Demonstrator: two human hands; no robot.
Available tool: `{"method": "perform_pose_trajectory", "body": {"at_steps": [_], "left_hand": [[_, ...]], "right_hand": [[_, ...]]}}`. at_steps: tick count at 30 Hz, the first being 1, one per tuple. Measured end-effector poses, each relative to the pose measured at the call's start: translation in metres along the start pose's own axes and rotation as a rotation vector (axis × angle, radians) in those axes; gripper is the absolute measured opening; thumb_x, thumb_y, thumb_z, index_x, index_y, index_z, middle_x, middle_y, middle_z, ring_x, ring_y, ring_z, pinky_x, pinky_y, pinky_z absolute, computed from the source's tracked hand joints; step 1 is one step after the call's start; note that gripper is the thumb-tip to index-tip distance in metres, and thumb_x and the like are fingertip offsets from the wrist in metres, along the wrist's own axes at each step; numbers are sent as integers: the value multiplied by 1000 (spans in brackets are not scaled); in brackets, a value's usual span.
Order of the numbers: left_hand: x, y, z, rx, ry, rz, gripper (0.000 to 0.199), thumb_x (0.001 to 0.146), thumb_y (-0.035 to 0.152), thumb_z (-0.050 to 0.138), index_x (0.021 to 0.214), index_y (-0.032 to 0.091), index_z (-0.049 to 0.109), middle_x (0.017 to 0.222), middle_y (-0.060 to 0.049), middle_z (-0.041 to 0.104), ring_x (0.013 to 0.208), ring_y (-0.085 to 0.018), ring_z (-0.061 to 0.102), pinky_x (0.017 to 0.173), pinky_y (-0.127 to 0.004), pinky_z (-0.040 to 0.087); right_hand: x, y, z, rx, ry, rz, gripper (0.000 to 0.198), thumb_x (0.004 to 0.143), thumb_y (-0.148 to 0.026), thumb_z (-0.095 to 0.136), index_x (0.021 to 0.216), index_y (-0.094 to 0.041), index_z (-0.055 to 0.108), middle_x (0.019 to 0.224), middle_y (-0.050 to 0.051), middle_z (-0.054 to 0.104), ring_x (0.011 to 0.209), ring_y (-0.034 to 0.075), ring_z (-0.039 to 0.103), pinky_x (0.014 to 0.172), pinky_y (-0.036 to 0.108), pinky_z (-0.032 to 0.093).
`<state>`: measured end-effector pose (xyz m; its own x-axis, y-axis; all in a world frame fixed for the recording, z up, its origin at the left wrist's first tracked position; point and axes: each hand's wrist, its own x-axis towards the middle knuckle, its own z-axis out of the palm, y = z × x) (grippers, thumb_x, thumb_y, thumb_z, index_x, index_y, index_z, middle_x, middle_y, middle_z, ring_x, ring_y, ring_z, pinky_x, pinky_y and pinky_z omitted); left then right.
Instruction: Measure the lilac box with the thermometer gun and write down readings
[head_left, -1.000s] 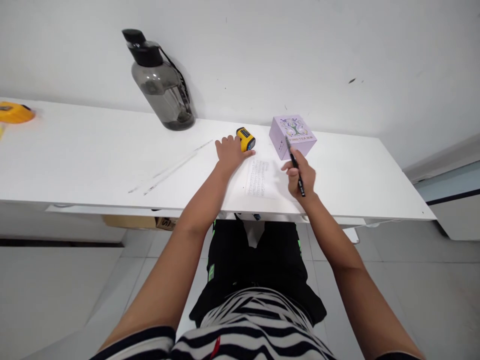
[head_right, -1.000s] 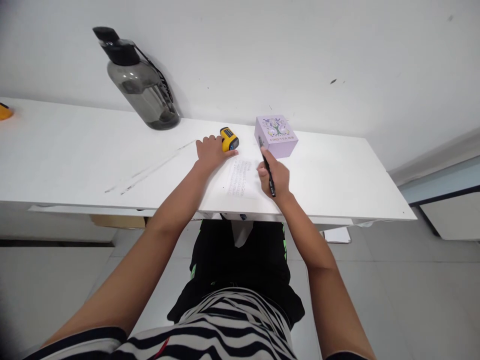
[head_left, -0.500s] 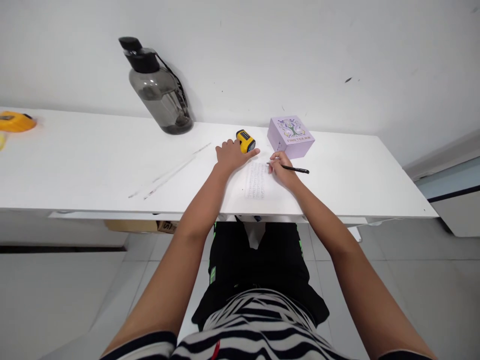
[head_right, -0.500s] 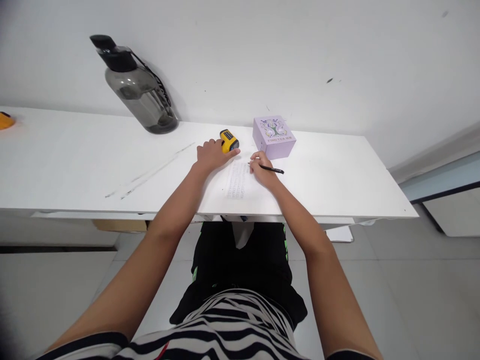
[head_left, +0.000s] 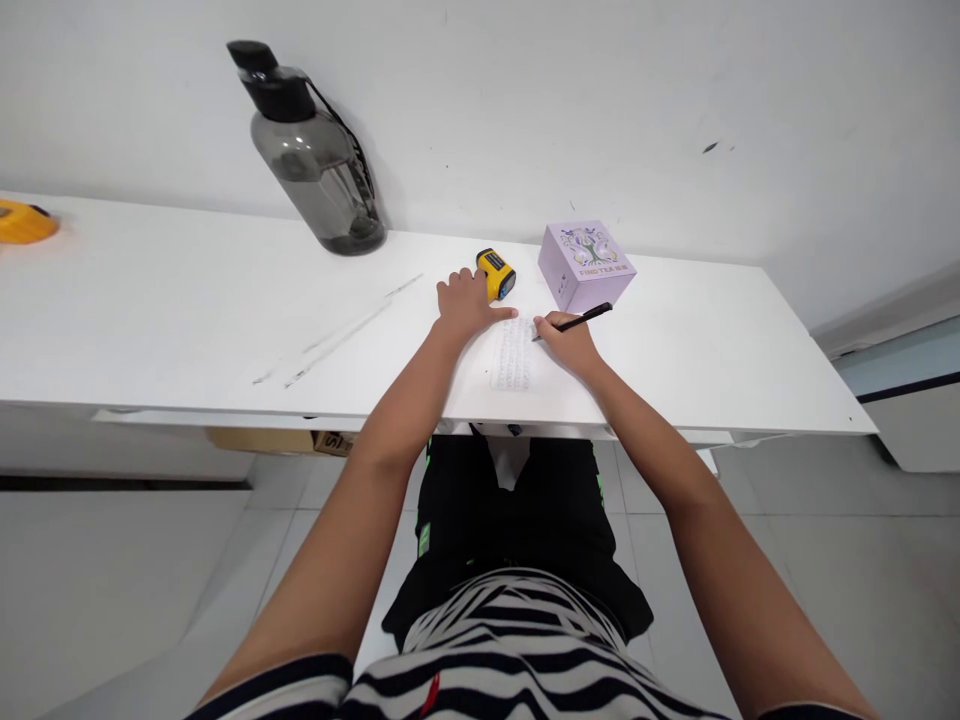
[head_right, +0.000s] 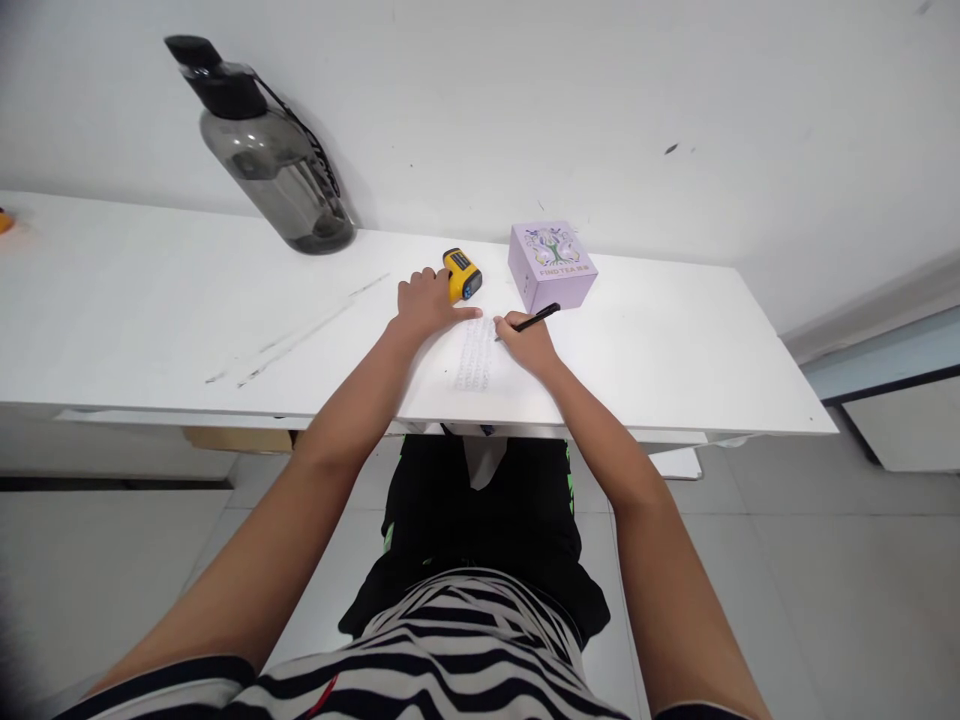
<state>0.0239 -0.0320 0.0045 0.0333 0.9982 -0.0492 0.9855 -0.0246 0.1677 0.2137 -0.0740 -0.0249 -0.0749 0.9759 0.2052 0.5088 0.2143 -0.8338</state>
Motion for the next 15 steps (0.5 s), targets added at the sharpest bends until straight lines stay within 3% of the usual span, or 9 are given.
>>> {"method": "perform_pose_trajectory", "body": {"at_steps": [9, 15], "left_hand": [[2, 0, 2, -16, -6, -3, 96, 75, 84, 43, 146, 20, 34, 142, -18, 46, 133, -44, 36, 103, -49, 30], [0, 1, 0, -17, 8, -4, 96, 74, 83, 45, 144, 18, 36, 141, -19, 47, 132, -43, 39, 103, -48, 32]], "right_hand": [[-1, -2, -1, 18, 37, -4, 34, 82, -38, 55, 54, -21, 48, 53, -3, 43, 60, 14, 44, 61, 29, 35], [0, 1, -1, 25, 4, -1, 33, 81, -40, 56, 54, -20, 52, 53, -3, 45, 59, 13, 44, 60, 29, 35]]}}
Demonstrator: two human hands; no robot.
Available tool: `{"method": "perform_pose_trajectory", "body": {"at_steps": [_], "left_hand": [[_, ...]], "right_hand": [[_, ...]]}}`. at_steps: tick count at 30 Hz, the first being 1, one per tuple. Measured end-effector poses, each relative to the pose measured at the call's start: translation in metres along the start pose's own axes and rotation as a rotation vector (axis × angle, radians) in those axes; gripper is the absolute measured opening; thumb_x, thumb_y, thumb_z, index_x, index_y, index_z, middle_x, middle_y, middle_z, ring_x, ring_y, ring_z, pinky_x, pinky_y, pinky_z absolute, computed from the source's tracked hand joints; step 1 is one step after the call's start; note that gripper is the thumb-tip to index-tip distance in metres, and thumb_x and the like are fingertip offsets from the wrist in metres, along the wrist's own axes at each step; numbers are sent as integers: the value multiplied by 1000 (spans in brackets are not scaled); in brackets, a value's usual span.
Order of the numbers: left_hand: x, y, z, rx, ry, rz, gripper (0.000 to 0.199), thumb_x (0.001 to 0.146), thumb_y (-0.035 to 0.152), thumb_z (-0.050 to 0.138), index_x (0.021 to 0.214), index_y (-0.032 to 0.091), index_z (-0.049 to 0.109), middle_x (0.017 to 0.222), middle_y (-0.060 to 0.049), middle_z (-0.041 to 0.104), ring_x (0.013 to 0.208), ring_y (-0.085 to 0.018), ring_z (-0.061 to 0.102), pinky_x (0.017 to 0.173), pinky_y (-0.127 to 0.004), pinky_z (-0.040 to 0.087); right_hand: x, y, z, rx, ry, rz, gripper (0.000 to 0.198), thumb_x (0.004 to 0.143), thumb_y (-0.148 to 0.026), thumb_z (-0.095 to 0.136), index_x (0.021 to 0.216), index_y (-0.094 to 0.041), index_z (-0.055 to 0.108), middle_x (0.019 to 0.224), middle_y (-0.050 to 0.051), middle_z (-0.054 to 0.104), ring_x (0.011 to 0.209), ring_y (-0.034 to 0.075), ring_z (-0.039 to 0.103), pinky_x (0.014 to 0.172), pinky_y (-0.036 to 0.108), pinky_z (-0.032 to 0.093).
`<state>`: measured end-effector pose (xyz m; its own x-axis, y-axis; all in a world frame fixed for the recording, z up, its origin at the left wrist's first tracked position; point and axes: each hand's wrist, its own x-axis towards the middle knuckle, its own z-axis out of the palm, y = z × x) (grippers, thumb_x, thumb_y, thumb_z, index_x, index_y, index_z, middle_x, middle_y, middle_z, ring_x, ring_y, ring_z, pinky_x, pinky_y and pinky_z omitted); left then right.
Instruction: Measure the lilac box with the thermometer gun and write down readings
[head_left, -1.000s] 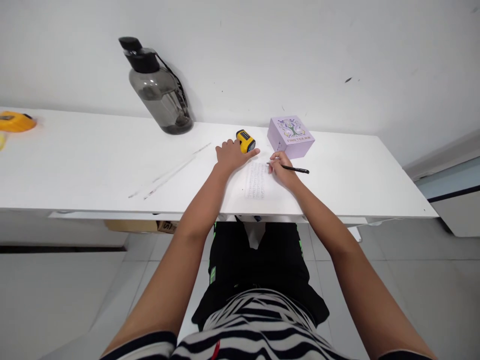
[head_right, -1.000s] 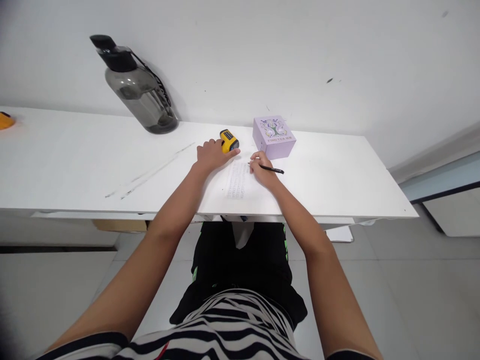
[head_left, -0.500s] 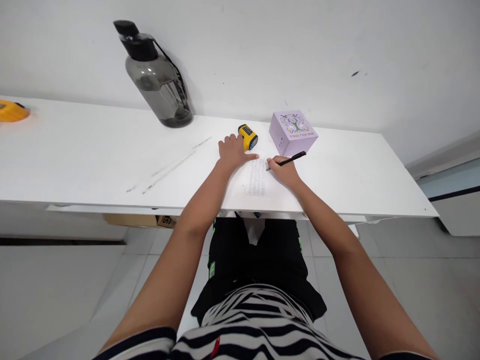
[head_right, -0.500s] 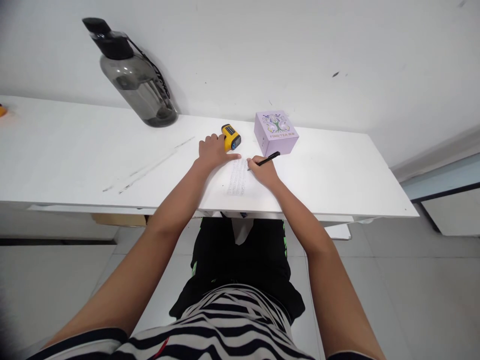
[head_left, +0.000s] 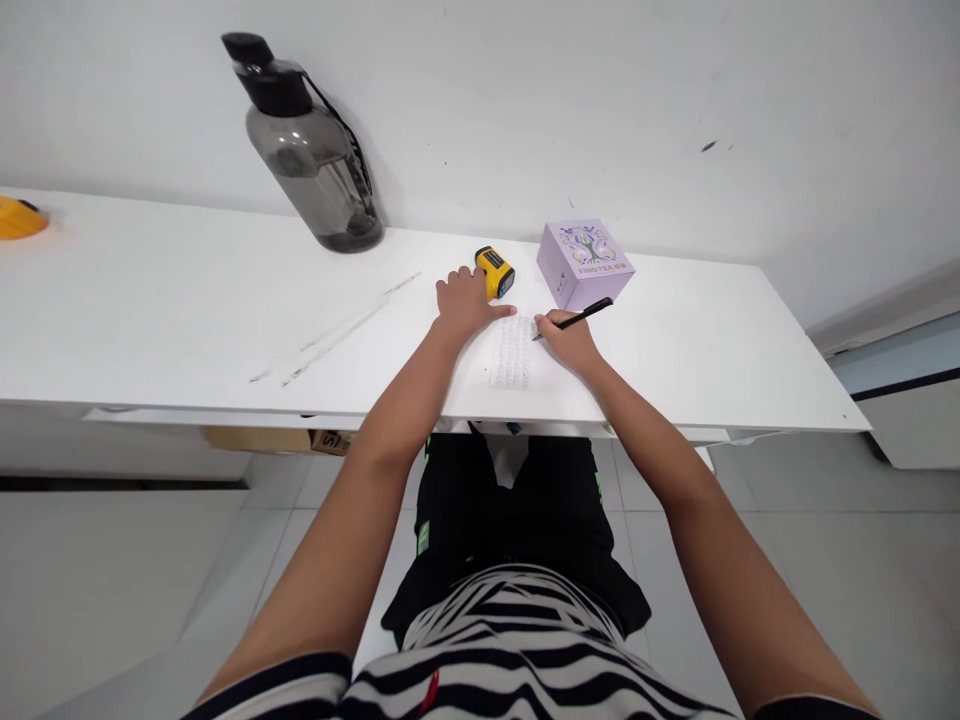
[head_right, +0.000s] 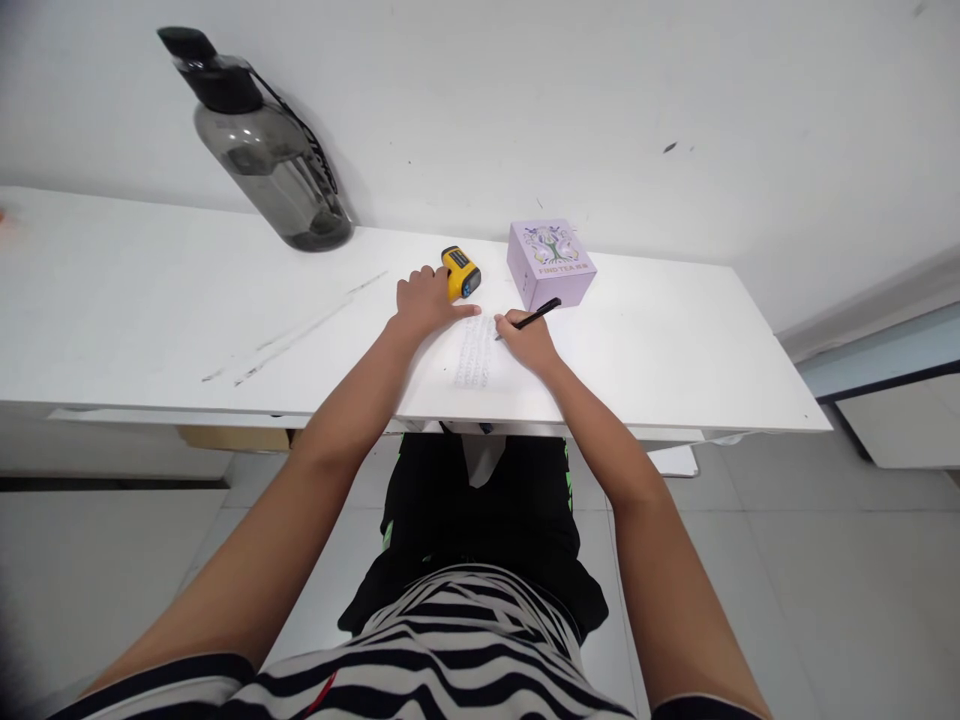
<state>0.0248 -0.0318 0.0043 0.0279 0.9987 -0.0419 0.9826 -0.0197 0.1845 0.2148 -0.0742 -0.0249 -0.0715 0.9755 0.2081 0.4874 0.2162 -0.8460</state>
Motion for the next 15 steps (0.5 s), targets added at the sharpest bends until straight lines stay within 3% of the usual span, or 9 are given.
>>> {"method": "perform_pose_trajectory", "body": {"at_steps": [15], "left_hand": [[0, -1, -1, -19, -43, 8, 98, 75, 80, 45, 150, 20, 26, 144, -18, 42, 135, -44, 31, 105, -50, 28]], "right_hand": [[-2, 1, 0, 9, 31, 0, 33, 84, -40, 54, 57, -20, 55, 55, -3, 49, 62, 15, 48, 64, 30, 38]]}}
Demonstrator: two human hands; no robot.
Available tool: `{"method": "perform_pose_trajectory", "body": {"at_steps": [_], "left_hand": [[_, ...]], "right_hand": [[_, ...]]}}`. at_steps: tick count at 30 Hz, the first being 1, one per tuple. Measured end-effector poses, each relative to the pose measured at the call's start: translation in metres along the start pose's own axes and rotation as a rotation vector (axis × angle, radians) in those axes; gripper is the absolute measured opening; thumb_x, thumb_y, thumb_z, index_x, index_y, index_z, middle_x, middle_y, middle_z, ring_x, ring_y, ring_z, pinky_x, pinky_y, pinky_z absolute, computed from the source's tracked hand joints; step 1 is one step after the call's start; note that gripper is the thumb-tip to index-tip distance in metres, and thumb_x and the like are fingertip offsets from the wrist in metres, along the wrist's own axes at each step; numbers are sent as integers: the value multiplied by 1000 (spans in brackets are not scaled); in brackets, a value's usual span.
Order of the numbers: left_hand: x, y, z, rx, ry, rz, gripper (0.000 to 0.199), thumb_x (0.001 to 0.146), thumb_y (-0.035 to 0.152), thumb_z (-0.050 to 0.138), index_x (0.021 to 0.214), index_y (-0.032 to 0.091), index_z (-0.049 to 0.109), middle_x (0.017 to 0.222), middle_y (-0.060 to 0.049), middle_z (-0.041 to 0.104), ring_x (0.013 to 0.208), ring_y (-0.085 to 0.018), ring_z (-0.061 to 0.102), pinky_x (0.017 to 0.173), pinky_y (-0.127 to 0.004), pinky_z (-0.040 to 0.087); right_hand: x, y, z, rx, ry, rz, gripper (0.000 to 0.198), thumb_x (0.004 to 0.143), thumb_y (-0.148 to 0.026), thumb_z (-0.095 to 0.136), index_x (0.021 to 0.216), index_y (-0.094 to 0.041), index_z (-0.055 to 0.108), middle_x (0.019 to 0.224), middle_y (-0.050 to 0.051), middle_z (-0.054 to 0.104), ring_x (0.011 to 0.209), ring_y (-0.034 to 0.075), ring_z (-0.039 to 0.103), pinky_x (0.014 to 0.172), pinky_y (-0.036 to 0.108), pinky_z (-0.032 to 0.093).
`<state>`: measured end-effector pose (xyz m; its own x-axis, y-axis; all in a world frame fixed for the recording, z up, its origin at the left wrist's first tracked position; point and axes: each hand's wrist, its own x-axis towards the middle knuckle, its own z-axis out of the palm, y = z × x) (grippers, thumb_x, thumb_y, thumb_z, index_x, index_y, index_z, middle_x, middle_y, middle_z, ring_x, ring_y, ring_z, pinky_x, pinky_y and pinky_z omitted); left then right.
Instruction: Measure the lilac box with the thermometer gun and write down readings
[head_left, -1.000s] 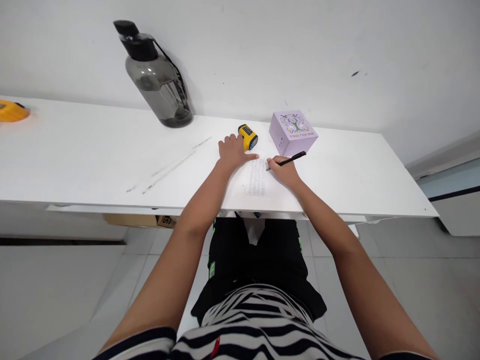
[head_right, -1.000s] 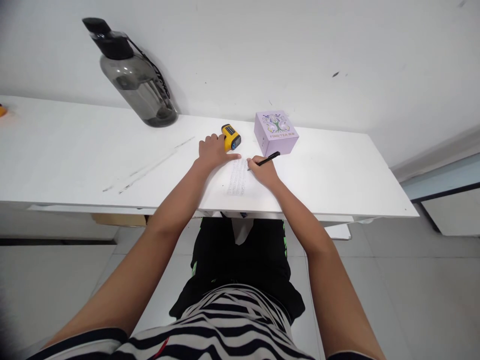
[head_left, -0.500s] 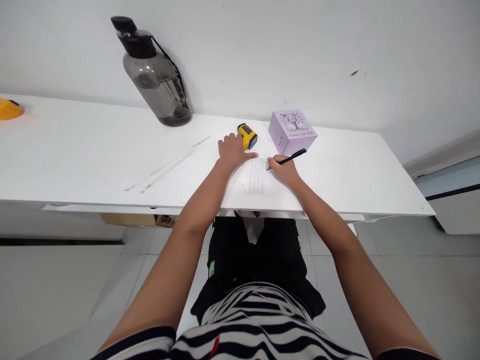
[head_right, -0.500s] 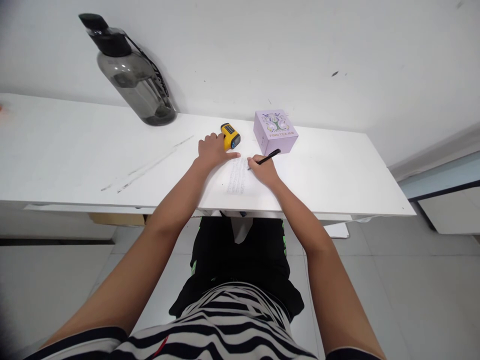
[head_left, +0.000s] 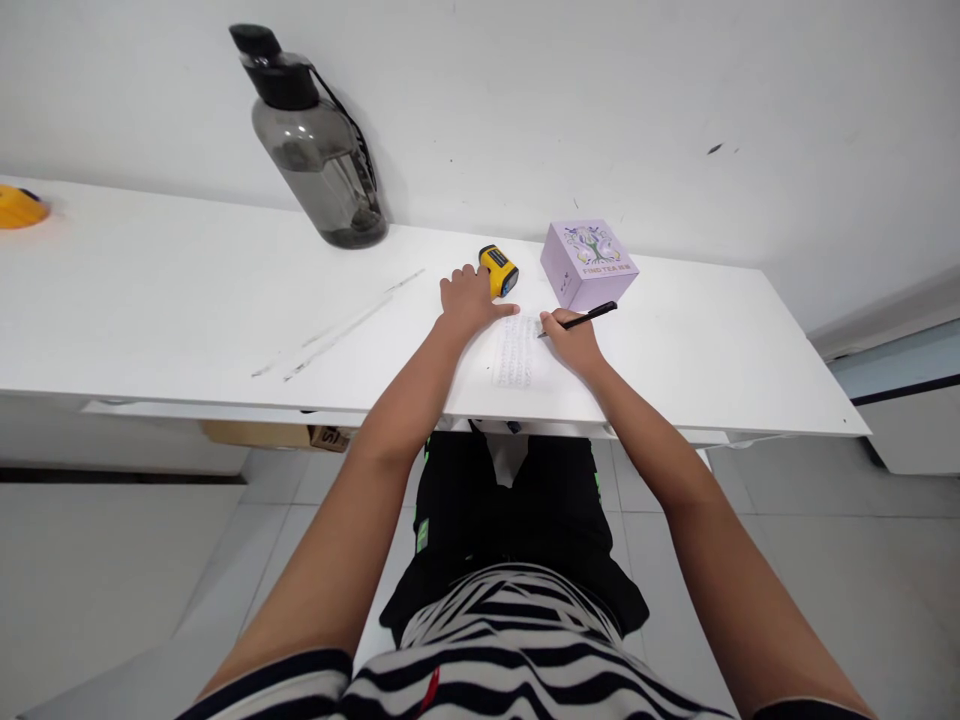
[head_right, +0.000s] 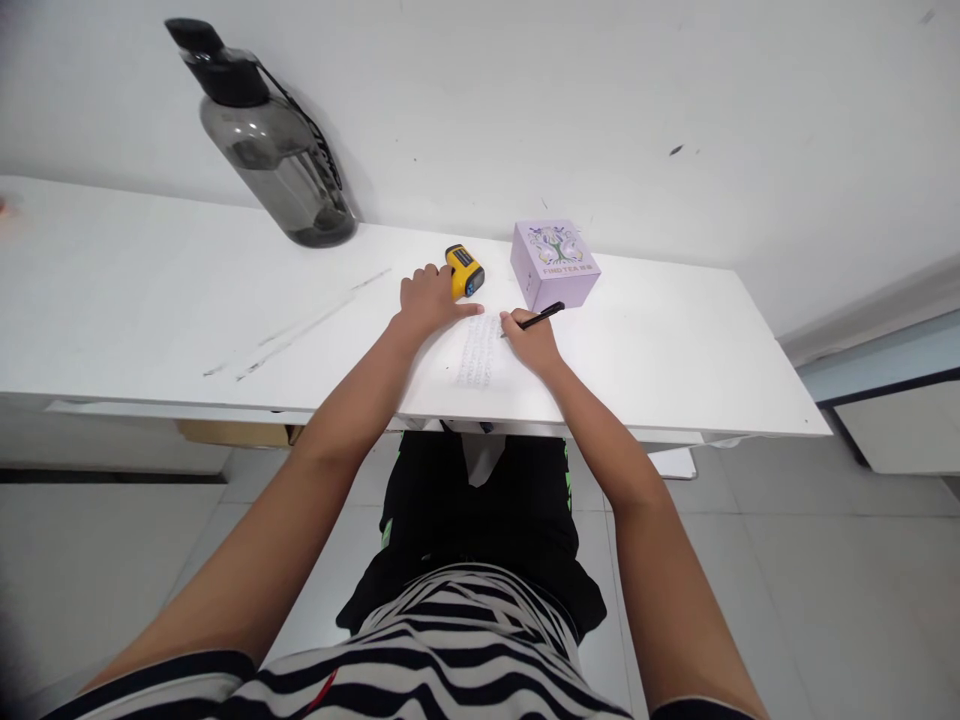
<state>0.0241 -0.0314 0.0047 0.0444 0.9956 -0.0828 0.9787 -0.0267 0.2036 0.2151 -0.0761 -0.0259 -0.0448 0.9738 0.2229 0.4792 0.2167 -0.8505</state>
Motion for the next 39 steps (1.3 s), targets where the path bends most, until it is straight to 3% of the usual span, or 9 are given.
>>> {"method": "perform_pose_trajectory", "body": {"at_steps": [16, 21, 23, 27, 30, 32, 34, 36, 39], "left_hand": [[1, 0, 0, -25, 6, -20, 99, 71, 80, 52, 149, 23, 31, 144, -16, 44, 136, -43, 32, 106, -49, 30], [1, 0, 0, -27, -4, -12, 99, 72, 79, 51, 149, 21, 29, 145, -17, 42, 136, -45, 30, 106, -51, 29], [0, 0, 0, -24, 0, -9, 99, 72, 79, 51, 148, 21, 29, 144, -17, 42, 136, -45, 30, 106, -50, 29], [1, 0, 1, -21, 19, -1, 99, 71, 79, 51, 148, 20, 30, 143, -18, 43, 135, -44, 32, 104, -49, 30], [1, -1, 1, -25, 17, -9, 99, 71, 80, 51, 148, 21, 30, 144, -18, 44, 135, -45, 32, 104, -50, 30], [1, -1, 1, -33, 17, -9, 98, 71, 79, 53, 147, 20, 32, 144, -18, 44, 134, -44, 34, 103, -49, 31], [0, -1, 0, -42, 18, -5, 98, 71, 79, 54, 146, 20, 34, 144, -18, 45, 133, -44, 35, 103, -49, 31], [0, -1, 1, -49, 25, -5, 97, 72, 79, 54, 146, 19, 35, 143, -18, 45, 133, -44, 36, 103, -49, 32], [-1, 0, 1, -48, 45, -12, 96, 72, 78, 55, 145, 19, 37, 141, -18, 47, 131, -44, 38, 101, -49, 33]], "right_hand": [[-1, -1, -4, -115, 44, -30, 35, 90, -44, 48, 62, -22, 53, 62, 0, 56, 68, 16, 52, 71, 32, 43], [-4, 6, -2, -463, 28, -273, 27, 95, -37, 42, 96, -20, 63, 101, 9, 62, 87, 21, 57, 74, 32, 43], [-1, 9, -1, -583, -31, -275, 29, 93, -29, 40, 112, -20, 60, 114, 12, 58, 85, 21, 56, 69, 32, 42], [0, 7, -8, -695, -67, -211, 44, 90, -18, 37, 130, -18, 55, 117, 15, 57, 77, 21, 56, 64, 32, 44], [-35, 7, -14, -695, 13, -273, 49, 92, -20, 34, 137, -20, 52, 119, 16, 58, 83, 24, 60, 65, 35, 48], [-80, 17, -9, -633, 37, -329, 40, 95, -29, 36, 121, -21, 65, 103, 14, 64, 85, 25, 61, 72, 39, 51], [-129, 36, 7, -587, -175, -372, 35, 93, -37, 41, 97, -25, 74, 81, 10, 66, 75, 24, 62, 73, 40, 52], [-163, 58, 32, -565, -424, -340, 33, 92, -39, 43, 98, -31, 75, 85, 7, 71, 79, 23, 66, 77, 38, 54], [-172, 90, 71, -626, -403, -222, 41, 95, -36, 39, 113, -18, 71, 100, 15, 73, 86, 29, 69, 74, 43, 55]]}}
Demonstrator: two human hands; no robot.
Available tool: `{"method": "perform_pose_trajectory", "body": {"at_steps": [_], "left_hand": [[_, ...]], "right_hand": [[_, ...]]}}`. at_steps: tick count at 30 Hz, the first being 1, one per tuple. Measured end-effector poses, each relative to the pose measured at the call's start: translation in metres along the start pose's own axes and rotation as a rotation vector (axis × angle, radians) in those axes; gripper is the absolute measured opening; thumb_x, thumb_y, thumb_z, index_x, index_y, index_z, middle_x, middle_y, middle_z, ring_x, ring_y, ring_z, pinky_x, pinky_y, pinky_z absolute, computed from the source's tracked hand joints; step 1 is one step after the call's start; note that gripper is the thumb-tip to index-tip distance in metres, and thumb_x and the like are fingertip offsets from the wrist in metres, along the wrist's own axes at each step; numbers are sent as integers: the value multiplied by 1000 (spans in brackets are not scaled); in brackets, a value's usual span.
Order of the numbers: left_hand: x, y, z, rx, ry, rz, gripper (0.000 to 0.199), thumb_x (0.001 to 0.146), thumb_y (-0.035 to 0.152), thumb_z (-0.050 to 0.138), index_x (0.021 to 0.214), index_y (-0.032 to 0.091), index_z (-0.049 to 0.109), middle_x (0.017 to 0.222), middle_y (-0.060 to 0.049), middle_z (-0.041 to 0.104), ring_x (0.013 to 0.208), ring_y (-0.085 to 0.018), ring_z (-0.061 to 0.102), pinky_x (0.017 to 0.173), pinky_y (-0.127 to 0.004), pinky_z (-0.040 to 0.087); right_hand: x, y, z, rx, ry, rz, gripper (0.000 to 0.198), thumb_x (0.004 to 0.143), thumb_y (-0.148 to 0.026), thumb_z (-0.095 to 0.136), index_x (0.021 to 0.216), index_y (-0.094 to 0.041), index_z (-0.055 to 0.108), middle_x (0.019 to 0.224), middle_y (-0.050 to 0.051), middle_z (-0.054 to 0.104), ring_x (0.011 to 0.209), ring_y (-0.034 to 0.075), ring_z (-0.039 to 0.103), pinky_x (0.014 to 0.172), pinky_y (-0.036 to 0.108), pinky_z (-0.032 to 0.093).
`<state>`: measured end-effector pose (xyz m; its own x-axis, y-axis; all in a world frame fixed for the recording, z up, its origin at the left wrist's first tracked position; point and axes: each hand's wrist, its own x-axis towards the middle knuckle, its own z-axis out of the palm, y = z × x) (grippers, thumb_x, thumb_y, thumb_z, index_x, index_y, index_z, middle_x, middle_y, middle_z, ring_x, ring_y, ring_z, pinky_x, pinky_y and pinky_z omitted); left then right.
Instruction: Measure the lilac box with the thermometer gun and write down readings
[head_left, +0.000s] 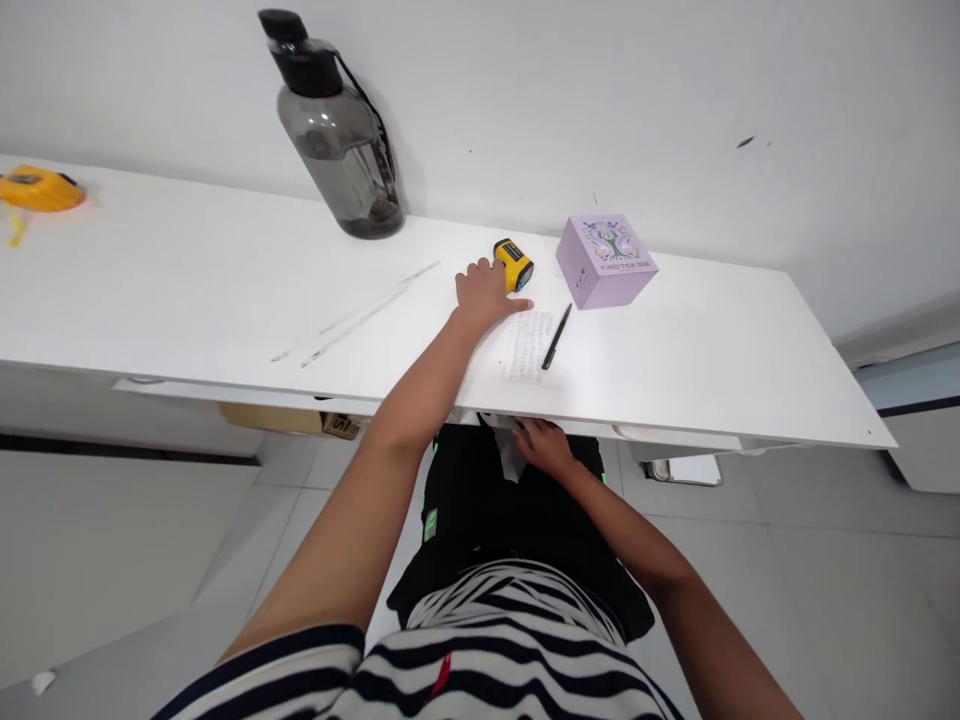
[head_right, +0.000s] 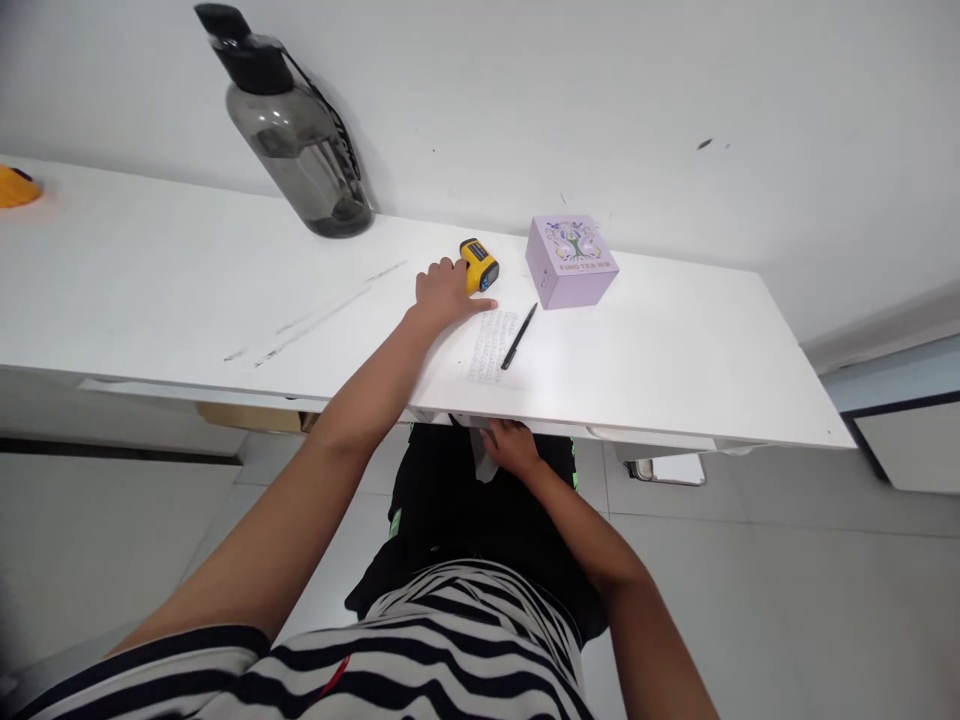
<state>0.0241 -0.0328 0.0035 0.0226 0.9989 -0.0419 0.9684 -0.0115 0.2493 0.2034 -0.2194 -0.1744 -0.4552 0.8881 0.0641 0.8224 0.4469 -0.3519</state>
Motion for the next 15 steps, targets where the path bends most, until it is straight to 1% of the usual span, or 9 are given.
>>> {"method": "perform_pose_trajectory", "body": {"at_steps": [1, 2, 3, 5, 7, 9, 11, 15], "left_hand": [[0, 0, 0, 3, 1, -2, 96, 72, 78, 55, 145, 19, 36, 141, -18, 48, 130, -44, 39, 101, -48, 33], [-1, 0, 0, 8, -2, -4, 96, 72, 78, 55, 145, 19, 36, 140, -18, 48, 130, -43, 39, 101, -48, 34], [-1, 1, 0, 11, -10, -4, 96, 72, 78, 55, 146, 20, 35, 141, -18, 47, 130, -43, 38, 101, -48, 33], [-1, 1, 0, 14, -27, -4, 95, 73, 78, 54, 147, 20, 33, 141, -18, 46, 132, -43, 36, 101, -48, 33], [-1, 1, 0, 8, -34, -2, 96, 74, 77, 54, 147, 20, 32, 142, -18, 45, 133, -43, 35, 101, -47, 34], [0, 0, 0, 0, -35, -3, 97, 73, 76, 55, 148, 19, 31, 142, -18, 44, 133, -43, 35, 101, -46, 35], [0, 0, 0, -5, -38, -7, 97, 73, 76, 55, 148, 20, 30, 142, -17, 44, 133, -42, 35, 101, -46, 36], [2, -1, 1, -13, -35, -9, 98, 73, 75, 56, 148, 20, 29, 142, -17, 43, 133, -42, 34, 102, -47, 36]], "right_hand": [[9, 4, 11, -36, -20, 108, 41, 93, -37, 44, 114, -14, 70, 100, 18, 73, 91, 32, 69, 78, 44, 55], [18, 8, 19, -54, -30, 175, 41, 92, -39, 49, 115, -12, 69, 103, 20, 73, 99, 34, 67, 84, 46, 53], [27, 13, 26, -54, -27, 185, 43, 91, -41, 52, 117, -11, 68, 108, 21, 72, 106, 35, 65, 90, 47, 52], [39, 21, 34, -42, -15, 167, 43, 90, -40, 54, 122, -12, 65, 116, 20, 71, 117, 36, 60, 99, 48, 47], [42, 27, 40, -34, -14, 141, 41, 91, -36, 54, 124, -16, 66, 120, 17, 70, 122, 35, 58, 105, 49, 44], [41, 30, 45, -42, -25, 127, 40, 91, -33, 53, 125, -18, 66, 125, 15, 69, 125, 35, 57, 108, 49, 43], [40, 32, 49, -55, -33, 111, 42, 91, -32, 54, 127, -16, 65, 130, 15, 66, 129, 35, 55, 110, 47, 42], [40, 35, 55, -72, -39, 110, 44, 92, -34, 53, 131, -14, 63, 130, 16, 66, 130, 34, 54, 111, 45, 41]]}}
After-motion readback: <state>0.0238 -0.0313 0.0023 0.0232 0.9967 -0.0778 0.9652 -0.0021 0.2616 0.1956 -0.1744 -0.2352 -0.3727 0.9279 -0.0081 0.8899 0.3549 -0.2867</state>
